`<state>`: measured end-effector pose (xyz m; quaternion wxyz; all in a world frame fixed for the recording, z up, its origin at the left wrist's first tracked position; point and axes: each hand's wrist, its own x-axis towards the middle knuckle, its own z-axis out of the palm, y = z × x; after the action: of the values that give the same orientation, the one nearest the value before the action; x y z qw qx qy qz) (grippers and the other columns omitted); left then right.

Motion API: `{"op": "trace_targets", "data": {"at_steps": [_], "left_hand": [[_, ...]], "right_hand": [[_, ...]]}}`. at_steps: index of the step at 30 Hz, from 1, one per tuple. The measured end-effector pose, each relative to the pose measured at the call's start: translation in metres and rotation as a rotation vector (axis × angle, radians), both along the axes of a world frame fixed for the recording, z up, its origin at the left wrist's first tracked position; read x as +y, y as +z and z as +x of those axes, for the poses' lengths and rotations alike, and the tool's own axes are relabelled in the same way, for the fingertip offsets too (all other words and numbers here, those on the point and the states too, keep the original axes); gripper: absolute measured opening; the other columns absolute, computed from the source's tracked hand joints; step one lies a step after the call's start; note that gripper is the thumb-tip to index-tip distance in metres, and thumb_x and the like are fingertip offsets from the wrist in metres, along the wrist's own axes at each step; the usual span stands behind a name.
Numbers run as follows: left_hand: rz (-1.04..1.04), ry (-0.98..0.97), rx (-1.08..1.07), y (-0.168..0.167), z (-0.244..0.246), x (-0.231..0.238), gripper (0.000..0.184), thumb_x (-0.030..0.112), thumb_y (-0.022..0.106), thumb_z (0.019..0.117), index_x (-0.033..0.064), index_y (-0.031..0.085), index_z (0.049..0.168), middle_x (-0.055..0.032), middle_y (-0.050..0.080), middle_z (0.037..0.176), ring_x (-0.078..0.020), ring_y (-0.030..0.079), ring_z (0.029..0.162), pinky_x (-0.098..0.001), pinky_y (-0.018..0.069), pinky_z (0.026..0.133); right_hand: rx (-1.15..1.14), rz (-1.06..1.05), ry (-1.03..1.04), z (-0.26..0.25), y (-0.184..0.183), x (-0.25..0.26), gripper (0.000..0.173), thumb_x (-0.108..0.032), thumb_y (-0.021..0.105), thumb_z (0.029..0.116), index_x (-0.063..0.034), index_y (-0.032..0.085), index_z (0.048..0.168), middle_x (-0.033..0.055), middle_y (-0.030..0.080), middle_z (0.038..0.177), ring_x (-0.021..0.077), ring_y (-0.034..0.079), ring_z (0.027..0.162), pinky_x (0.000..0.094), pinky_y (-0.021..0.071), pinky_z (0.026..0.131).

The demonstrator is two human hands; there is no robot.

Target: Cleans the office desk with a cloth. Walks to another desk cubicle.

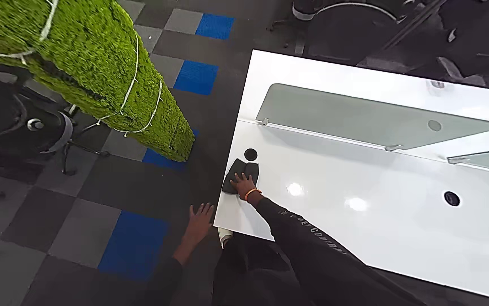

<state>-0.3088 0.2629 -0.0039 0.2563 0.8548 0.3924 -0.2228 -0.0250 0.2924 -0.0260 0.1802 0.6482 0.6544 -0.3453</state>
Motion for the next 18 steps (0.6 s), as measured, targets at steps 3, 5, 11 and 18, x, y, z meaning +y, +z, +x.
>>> {"op": "trace_targets", "data": {"at_steps": [3,5,11,18], "left_hand": [[-0.040,-0.024,0.212,0.018,-0.090,-0.008,0.066,0.034,0.068,0.0957,0.0150,0.045,0.155,-0.0114,0.040,0.163,-0.0377,0.032,0.152,-0.0763,0.0091,0.118],[-0.034,0.019,0.295,0.025,-0.136,-0.018,0.060,0.033,0.067,0.0961,0.0117,0.051,0.150,-0.0122,0.046,0.159,-0.0371,0.037,0.150,-0.0755,0.0121,0.118],[-0.110,0.147,0.253,0.035,-0.160,-0.078,0.060,0.037,0.065,0.0978,0.0053,0.054,0.147,-0.0169,0.053,0.152,-0.0370,0.045,0.144,-0.0726,0.0195,0.118],[-0.171,0.162,0.089,0.030,-0.084,-0.111,0.061,0.038,0.065,0.0978,0.0099,0.052,0.150,-0.0140,0.052,0.154,-0.0344,0.045,0.145,-0.0710,0.0204,0.118]], "right_hand": [[0.066,-0.040,0.098,-0.046,0.009,-0.051,0.091,-0.011,0.081,0.0792,-0.0245,0.041,0.159,0.0143,0.016,0.173,0.0550,0.012,0.154,0.0858,0.0155,0.111],[0.107,-0.059,0.174,-0.073,0.009,-0.086,0.085,-0.012,0.080,0.0809,-0.0246,0.044,0.158,0.0115,0.013,0.174,0.0532,0.009,0.155,0.0861,0.0137,0.111],[0.117,-0.017,0.137,-0.090,-0.001,-0.160,0.088,-0.017,0.083,0.0804,-0.0320,0.043,0.158,0.0055,0.013,0.174,0.0455,0.008,0.158,0.0814,0.0146,0.115],[0.040,-0.085,-0.003,-0.076,0.014,-0.196,0.087,-0.009,0.078,0.0841,-0.0356,0.041,0.158,0.0049,0.013,0.174,0.0456,0.009,0.158,0.0813,0.0142,0.115]]}}
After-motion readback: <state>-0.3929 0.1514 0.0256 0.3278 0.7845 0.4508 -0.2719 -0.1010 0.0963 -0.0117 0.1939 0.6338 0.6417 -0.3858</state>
